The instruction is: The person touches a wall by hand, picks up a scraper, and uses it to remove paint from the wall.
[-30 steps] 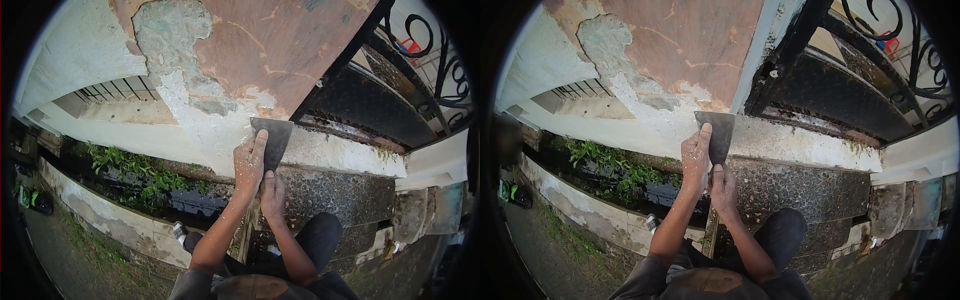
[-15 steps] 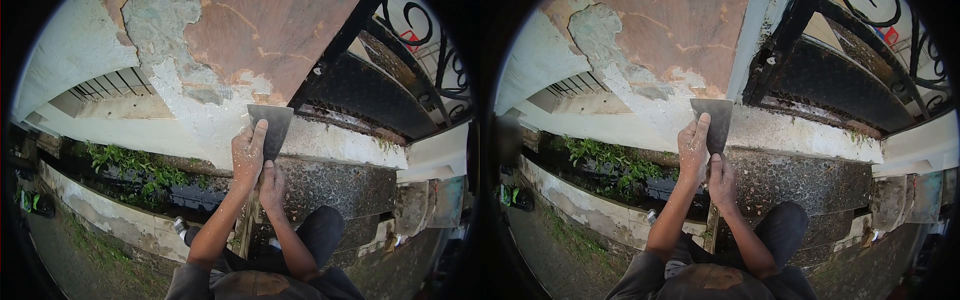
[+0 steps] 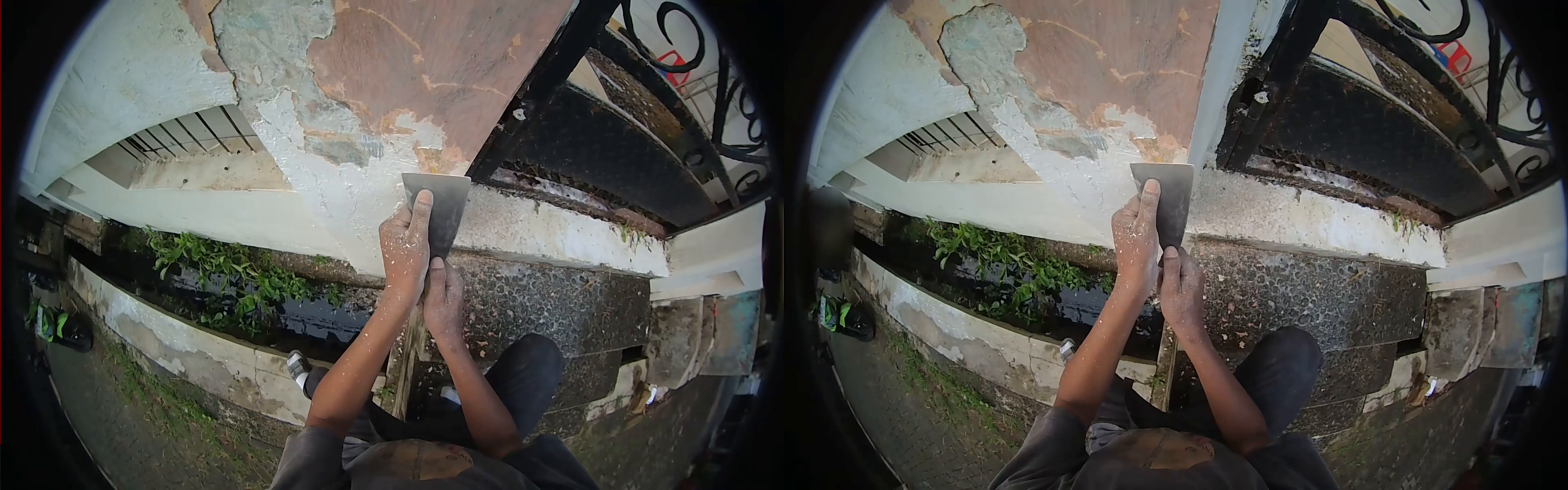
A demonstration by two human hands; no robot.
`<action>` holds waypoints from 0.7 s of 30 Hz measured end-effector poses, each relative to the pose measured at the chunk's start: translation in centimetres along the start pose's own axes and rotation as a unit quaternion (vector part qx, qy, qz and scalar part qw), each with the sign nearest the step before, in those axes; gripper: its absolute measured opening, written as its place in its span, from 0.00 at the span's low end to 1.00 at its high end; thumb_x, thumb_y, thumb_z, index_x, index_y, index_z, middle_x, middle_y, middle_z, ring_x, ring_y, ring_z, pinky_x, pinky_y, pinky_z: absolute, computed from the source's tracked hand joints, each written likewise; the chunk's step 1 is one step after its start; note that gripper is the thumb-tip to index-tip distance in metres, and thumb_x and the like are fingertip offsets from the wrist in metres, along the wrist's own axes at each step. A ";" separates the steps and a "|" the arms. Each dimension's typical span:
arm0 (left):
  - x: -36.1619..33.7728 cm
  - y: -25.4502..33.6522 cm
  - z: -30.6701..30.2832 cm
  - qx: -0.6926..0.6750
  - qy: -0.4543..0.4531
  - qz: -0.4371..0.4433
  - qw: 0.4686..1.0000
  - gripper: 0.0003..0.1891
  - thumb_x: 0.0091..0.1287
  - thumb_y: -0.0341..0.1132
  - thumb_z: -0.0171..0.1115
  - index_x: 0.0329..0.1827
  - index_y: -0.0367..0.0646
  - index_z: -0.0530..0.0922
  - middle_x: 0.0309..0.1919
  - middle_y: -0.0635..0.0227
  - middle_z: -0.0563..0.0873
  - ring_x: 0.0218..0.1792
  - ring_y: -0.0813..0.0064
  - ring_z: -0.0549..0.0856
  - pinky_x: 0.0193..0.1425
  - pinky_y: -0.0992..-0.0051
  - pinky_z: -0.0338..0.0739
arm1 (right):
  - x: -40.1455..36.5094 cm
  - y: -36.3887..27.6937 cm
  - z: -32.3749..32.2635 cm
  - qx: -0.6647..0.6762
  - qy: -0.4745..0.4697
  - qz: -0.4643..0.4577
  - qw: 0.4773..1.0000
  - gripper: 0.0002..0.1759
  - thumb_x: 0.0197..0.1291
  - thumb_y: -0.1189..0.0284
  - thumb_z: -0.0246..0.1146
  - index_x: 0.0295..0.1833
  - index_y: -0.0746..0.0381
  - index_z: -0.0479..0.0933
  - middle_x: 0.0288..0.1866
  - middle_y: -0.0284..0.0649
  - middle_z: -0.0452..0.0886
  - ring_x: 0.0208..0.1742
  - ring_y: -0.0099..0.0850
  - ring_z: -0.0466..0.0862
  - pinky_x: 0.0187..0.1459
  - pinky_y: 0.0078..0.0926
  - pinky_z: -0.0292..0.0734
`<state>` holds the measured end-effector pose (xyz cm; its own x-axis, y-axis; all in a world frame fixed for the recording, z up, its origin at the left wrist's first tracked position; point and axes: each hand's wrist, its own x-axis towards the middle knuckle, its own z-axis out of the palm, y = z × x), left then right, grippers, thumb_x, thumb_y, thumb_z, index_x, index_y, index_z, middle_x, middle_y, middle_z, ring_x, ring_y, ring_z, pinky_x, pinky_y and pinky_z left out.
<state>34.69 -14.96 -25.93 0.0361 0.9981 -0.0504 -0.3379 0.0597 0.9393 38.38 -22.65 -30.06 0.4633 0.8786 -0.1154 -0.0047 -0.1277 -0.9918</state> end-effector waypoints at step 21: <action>1.9 1.7 -2.1 0.123 -0.145 -0.082 0.978 0.24 0.65 0.53 0.50 0.18 0.43 0.74 0.13 0.72 0.75 0.16 0.84 0.69 0.22 0.81 0.61 | 1.3 -1.4 -1.9 0.045 -0.053 -0.018 0.997 0.23 0.66 0.55 0.44 0.29 0.63 0.68 0.14 0.29 0.64 0.14 0.18 0.63 0.17 0.19 0.59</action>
<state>32.20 -12.91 -25.10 0.3476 0.9267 -0.1426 -0.0700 0.1773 0.9817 40.64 -22.22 -28.68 0.3679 0.9265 -0.0794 -0.0715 -0.0570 -0.9958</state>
